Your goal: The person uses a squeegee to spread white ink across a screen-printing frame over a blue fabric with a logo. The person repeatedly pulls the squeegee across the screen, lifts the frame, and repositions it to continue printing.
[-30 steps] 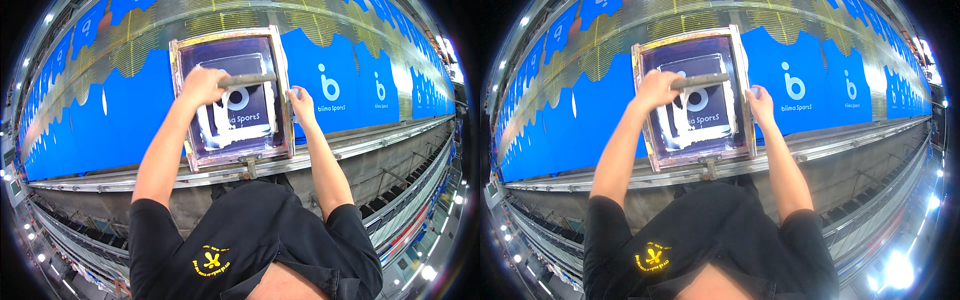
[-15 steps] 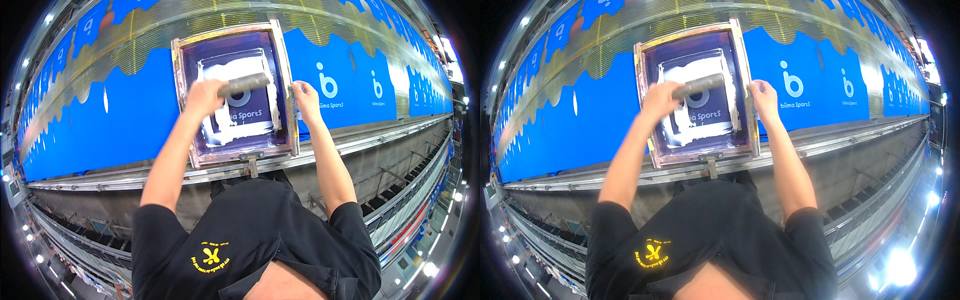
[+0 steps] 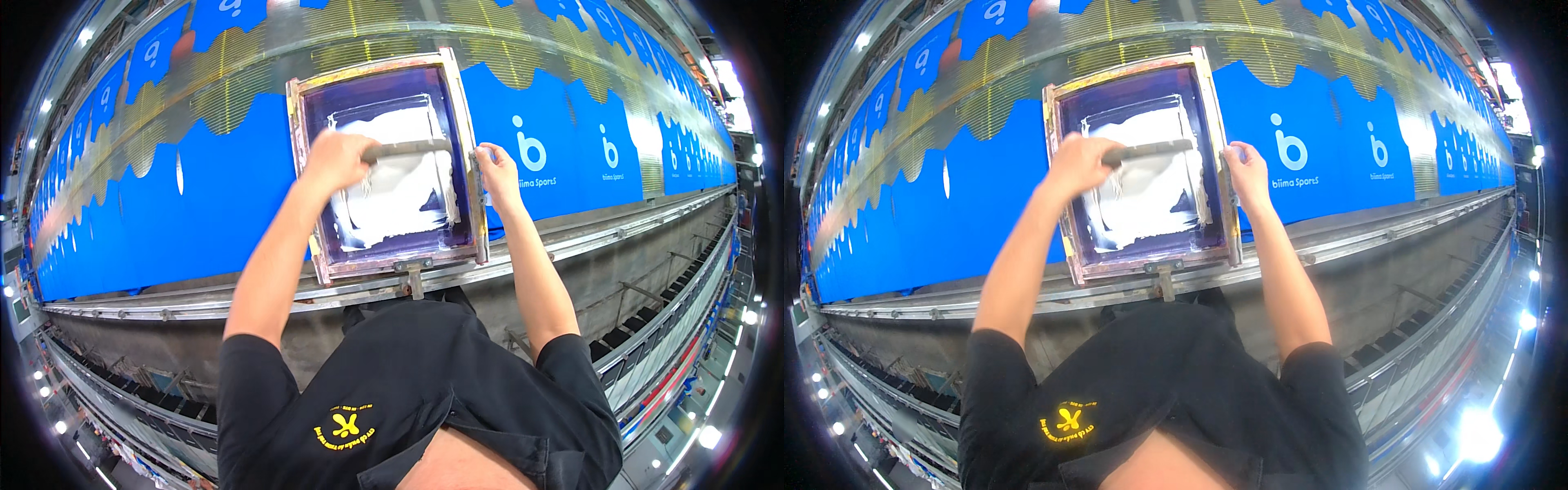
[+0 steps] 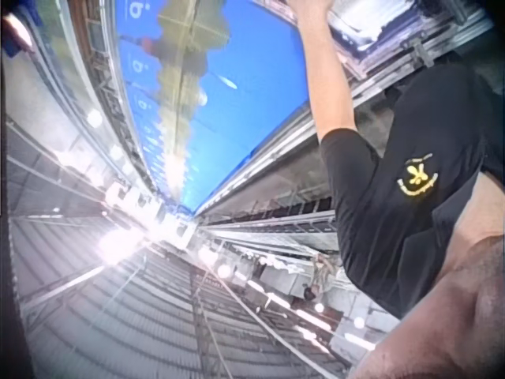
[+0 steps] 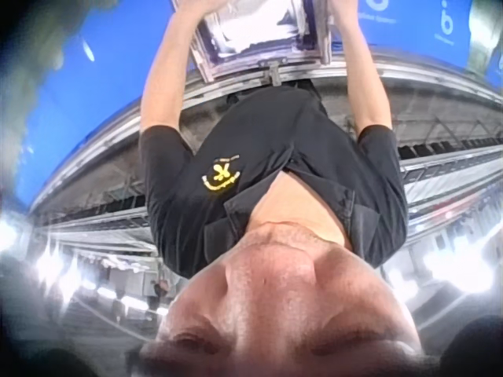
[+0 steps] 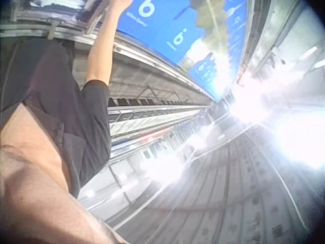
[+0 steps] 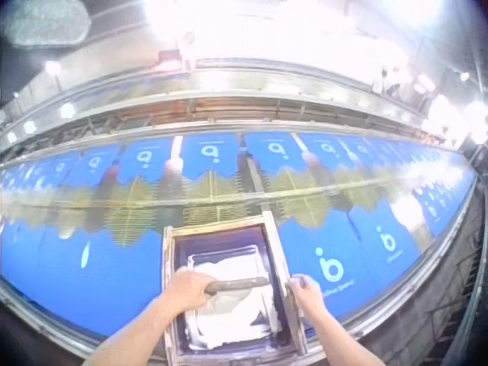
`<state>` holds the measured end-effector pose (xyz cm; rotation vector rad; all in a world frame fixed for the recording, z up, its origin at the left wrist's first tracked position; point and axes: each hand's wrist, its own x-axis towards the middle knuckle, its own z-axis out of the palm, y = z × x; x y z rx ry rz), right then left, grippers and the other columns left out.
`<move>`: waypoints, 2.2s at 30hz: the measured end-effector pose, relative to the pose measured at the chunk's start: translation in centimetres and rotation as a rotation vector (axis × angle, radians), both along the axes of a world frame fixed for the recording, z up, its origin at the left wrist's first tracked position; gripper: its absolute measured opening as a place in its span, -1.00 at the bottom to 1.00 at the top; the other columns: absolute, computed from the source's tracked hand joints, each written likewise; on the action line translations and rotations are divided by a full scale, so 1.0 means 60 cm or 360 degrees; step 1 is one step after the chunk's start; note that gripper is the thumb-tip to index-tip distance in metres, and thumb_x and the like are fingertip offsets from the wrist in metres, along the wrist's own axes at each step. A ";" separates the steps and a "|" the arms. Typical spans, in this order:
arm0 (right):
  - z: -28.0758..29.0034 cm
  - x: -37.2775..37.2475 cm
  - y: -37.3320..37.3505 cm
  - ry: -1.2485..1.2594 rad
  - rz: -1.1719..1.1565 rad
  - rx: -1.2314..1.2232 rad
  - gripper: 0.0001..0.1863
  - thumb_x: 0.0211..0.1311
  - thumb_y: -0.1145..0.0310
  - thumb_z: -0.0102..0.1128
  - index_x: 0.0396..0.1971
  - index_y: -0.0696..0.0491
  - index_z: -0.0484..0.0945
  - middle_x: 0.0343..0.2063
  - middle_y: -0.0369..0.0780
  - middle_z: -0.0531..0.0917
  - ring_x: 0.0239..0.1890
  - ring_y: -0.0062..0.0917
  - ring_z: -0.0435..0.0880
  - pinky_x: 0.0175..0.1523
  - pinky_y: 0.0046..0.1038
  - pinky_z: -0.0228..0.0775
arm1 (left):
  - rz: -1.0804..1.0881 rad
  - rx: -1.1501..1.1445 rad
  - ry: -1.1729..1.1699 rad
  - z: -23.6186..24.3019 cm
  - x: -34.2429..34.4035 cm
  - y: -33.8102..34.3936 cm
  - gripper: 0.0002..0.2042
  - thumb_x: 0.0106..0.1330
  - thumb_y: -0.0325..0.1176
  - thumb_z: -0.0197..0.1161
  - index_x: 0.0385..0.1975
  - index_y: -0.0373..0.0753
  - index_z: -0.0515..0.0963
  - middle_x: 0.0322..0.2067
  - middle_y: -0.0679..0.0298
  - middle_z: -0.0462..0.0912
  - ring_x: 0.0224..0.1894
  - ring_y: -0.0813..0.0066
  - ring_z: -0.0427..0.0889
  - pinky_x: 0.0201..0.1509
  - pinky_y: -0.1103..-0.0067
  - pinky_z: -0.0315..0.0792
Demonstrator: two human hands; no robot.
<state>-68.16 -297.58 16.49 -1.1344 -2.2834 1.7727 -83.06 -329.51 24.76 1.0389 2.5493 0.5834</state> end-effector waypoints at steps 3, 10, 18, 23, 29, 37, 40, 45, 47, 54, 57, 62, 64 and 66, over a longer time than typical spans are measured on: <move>0.007 0.001 -0.002 0.0052 -0.0007 -0.0106 -0.61 0.54 0.13 0.35 0.18 0.05 0.64 -0.49 -0.50 0.47 -0.57 -0.84 0.30 -0.52 -0.63 0.07 | 0.0018 -0.0052 0.0022 -0.009 -0.099 0.022 -0.66 0.17 -0.29 0.41 -0.02 0.05 0.80 -0.15 0.23 0.85 -0.06 0.17 0.81 0.09 0.26 0.62; 0.022 -0.003 -0.005 0.0079 0.0056 0.0023 -0.58 0.54 0.14 0.35 0.23 0.04 0.62 -0.46 -0.49 0.49 -0.53 -0.83 0.31 -0.49 -0.62 0.08 | 0.0146 0.0224 0.0229 -0.097 -0.025 -0.005 -0.59 0.15 -0.40 0.41 0.06 -0.03 0.76 0.00 0.25 0.81 -0.02 0.11 0.78 0.07 0.19 0.61; 0.004 -0.004 0.002 0.0198 0.0056 -0.0119 -0.55 0.44 0.18 0.40 0.19 0.13 0.69 -0.14 -0.19 0.75 -0.14 -0.58 0.63 0.00 -0.43 0.49 | 0.0215 0.0132 0.0164 -0.098 0.349 -0.065 -0.21 -0.08 -0.51 0.51 0.33 -0.10 0.57 0.27 0.21 0.65 0.33 0.10 0.57 0.38 0.16 0.40; 0.029 -0.002 -0.035 0.0499 -0.0079 0.0191 -0.64 0.49 0.22 0.36 0.12 0.12 0.71 -0.28 -0.27 0.74 -0.33 -0.68 0.57 -0.22 -0.50 0.46 | 0.0171 0.0226 0.0313 -0.096 0.370 -0.089 -0.22 -0.06 -0.55 0.47 0.34 -0.11 0.55 0.30 0.24 0.61 0.35 0.16 0.55 0.43 0.20 0.39; 0.026 -0.007 -0.071 0.0552 -0.0098 -0.0035 -0.75 0.56 0.27 0.32 0.07 0.07 0.71 -0.38 -0.42 0.64 -0.43 -0.82 0.42 -0.39 -0.61 0.23 | 0.0192 0.0079 0.0182 -0.056 0.335 -0.125 -0.26 0.01 -0.57 0.39 0.35 -0.09 0.55 0.34 0.27 0.61 0.39 0.22 0.55 0.50 0.22 0.36; -0.050 0.014 -0.046 0.0671 -0.0113 -0.0091 -0.78 0.55 0.28 0.33 0.01 0.09 0.70 -0.42 -0.50 0.53 -0.44 -0.83 0.34 -0.37 -0.62 0.14 | 0.0142 -0.0195 0.0066 -0.037 0.316 -0.072 -0.24 0.05 -0.46 0.48 0.40 -0.01 0.54 0.38 0.30 0.60 0.39 0.23 0.55 0.54 0.21 0.28; -0.054 0.018 -0.053 0.0378 -0.0196 -0.0123 -0.77 0.54 0.31 0.34 0.04 0.09 0.67 -0.42 -0.49 0.54 -0.45 -0.86 0.32 -0.42 -0.61 0.09 | 0.0118 -0.0200 0.0034 -0.035 0.321 -0.076 -0.25 0.05 -0.47 0.47 0.39 -0.04 0.54 0.38 0.29 0.60 0.38 0.20 0.56 0.53 0.21 0.30; -0.058 0.004 -0.061 0.0147 -0.0161 0.0140 -0.70 0.48 0.23 0.37 0.08 0.03 0.67 -0.40 -0.43 0.62 -0.44 -0.74 0.46 -0.34 -0.52 0.34 | -0.0029 -0.0263 -0.0051 -0.021 0.277 -0.067 -0.32 0.06 -0.49 0.45 0.32 -0.10 0.59 0.28 0.26 0.69 0.32 0.26 0.63 0.51 0.22 0.34; -0.058 0.005 -0.066 0.0089 -0.0070 0.0337 -0.62 0.41 0.11 0.40 0.10 -0.04 0.67 -0.39 -0.30 0.68 -0.37 -0.57 0.60 -0.19 -0.38 0.49 | 0.0013 -0.0182 -0.0115 -0.010 0.231 -0.069 -0.40 0.10 -0.49 0.43 0.26 -0.11 0.64 0.19 0.24 0.76 0.28 0.31 0.67 0.49 0.20 0.35; -0.051 0.013 -0.074 -0.0037 0.0001 0.0344 -0.60 0.43 0.09 0.37 0.15 -0.07 0.63 -0.38 -0.26 0.72 -0.34 -0.49 0.66 -0.14 -0.33 0.52 | 0.0053 -0.0113 0.0042 0.001 0.014 -0.019 -0.60 0.20 -0.37 0.44 0.09 0.02 0.79 -0.25 0.08 0.84 -0.17 0.00 0.77 0.10 0.15 0.54; -0.060 0.003 -0.074 0.0004 -0.0059 0.0382 -0.61 0.43 0.10 0.38 0.15 -0.08 0.64 -0.34 -0.28 0.72 -0.36 -0.51 0.64 -0.13 -0.34 0.52 | 0.0053 -0.0210 -0.0002 0.005 -0.085 0.009 -0.67 0.30 -0.26 0.38 0.07 0.10 0.77 -0.18 0.18 0.85 -0.11 0.11 0.82 0.06 0.21 0.63; -0.070 0.010 -0.071 -0.0022 -0.0075 0.0279 -0.62 0.42 0.13 0.40 0.12 -0.03 0.65 -0.29 -0.23 0.73 -0.31 -0.48 0.65 -0.07 -0.35 0.54 | 0.0099 -0.0353 -0.0202 -0.007 -0.185 0.034 -0.66 0.38 -0.16 0.39 0.14 0.11 0.73 -0.17 0.20 0.85 -0.09 0.12 0.80 0.11 0.23 0.61; -0.051 0.003 -0.066 -0.0020 -0.0061 0.0222 -0.60 0.40 0.14 0.43 0.11 0.02 0.66 -0.26 -0.20 0.75 -0.28 -0.43 0.68 -0.04 -0.34 0.56 | 0.0140 -0.0445 -0.0259 -0.012 -0.195 0.036 -0.66 0.39 -0.15 0.38 0.15 0.10 0.72 -0.16 0.20 0.84 -0.06 0.12 0.80 0.13 0.22 0.61; -0.028 -0.048 -0.067 0.0191 0.0042 0.1098 -0.53 0.33 0.13 0.52 0.11 0.07 0.67 -0.20 -0.16 0.77 -0.13 -0.32 0.73 0.06 -0.27 0.56 | 0.0138 -0.0476 -0.0216 -0.019 -0.195 0.037 -0.66 0.40 -0.09 0.40 0.13 0.06 0.72 -0.16 0.20 0.84 -0.03 0.10 0.78 0.11 0.20 0.61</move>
